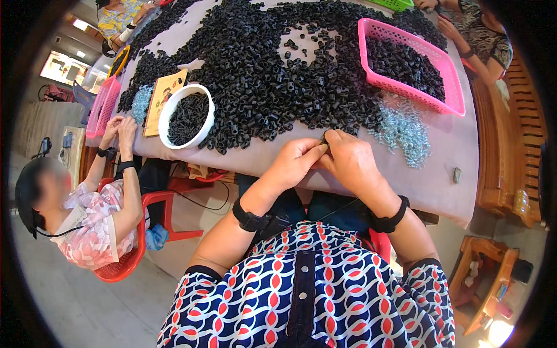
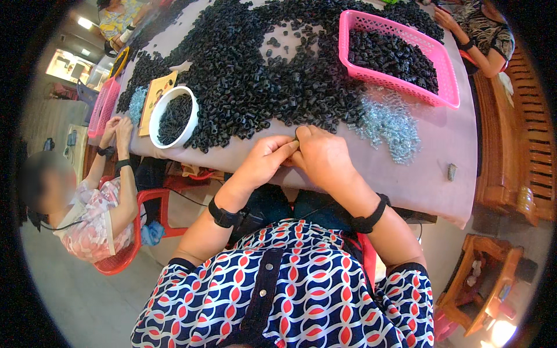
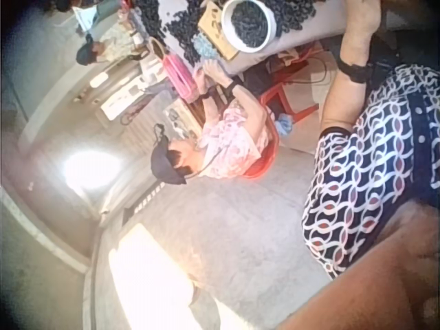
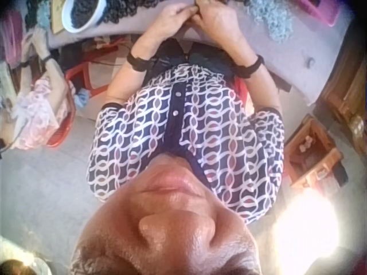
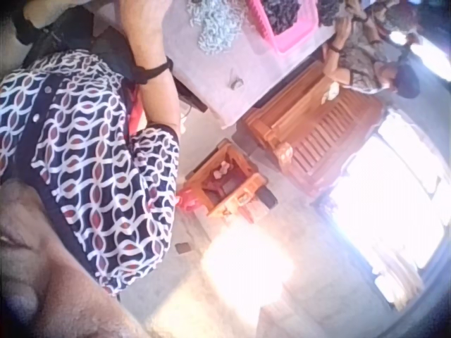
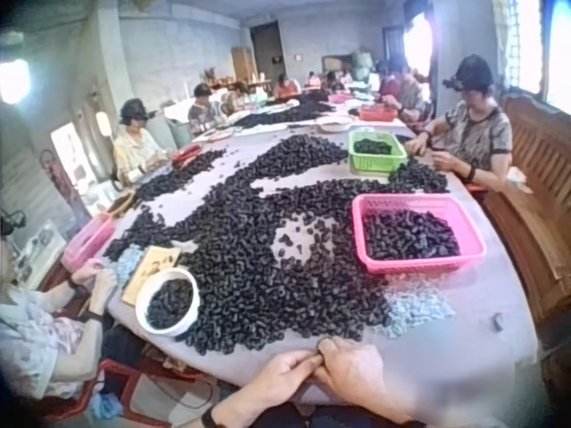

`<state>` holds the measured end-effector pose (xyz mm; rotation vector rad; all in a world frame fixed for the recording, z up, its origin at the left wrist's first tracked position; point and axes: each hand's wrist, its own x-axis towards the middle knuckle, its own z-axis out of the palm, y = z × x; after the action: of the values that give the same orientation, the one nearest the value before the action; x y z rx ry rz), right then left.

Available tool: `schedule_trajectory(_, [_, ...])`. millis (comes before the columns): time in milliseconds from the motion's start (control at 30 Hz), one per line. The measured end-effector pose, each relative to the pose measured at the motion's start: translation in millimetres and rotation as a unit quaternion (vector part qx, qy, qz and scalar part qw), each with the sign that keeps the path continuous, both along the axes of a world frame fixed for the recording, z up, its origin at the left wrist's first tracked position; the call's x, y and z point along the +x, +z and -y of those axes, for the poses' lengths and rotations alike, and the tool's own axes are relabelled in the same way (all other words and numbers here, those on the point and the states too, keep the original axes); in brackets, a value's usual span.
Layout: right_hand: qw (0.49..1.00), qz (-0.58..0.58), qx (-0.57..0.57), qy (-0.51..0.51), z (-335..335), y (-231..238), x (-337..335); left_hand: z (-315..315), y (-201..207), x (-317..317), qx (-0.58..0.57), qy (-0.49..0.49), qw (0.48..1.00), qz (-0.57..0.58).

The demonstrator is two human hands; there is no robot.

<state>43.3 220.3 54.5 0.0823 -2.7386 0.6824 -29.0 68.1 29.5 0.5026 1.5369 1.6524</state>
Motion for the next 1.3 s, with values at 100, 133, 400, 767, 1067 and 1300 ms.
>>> schedule_trajectory(100, [1.000, 0.005, -0.010, 0.004, -1.3, -3.0, 1.1, -1.1, 0.2, -0.3, -0.019, -0.009, 1.000, 0.001])
schedule_trajectory(133, [1.000, -0.002, -0.016, 0.006, -1.0, -4.7, 1.5, -0.9, -1.3, -0.7, -0.025, -0.009, 1.000, 0.003])
schedule_trajectory(400, [1.000, -0.016, -0.013, 0.000, 4.9, -8.7, 9.5, 1.2, -3.5, -0.7, -0.033, -0.034, 0.999, 0.017])
schedule_trajectory(767, [0.973, 0.080, -0.203, -0.072, -48.4, 23.3, 5.8, -5.0, 7.2, 4.6, -0.045, -0.024, 0.999, 0.010])
schedule_trajectory(1067, [0.855, 0.010, -0.500, -0.138, -175.4, 45.2, -37.5, -29.7, 7.6, -0.6, -0.138, 0.034, 0.854, -0.501])
schedule_trajectory(1300, [0.873, -0.034, -0.458, -0.164, -165.9, 70.9, -32.3, -26.1, -0.6, -2.9, -0.136, 0.075, 0.875, -0.458])
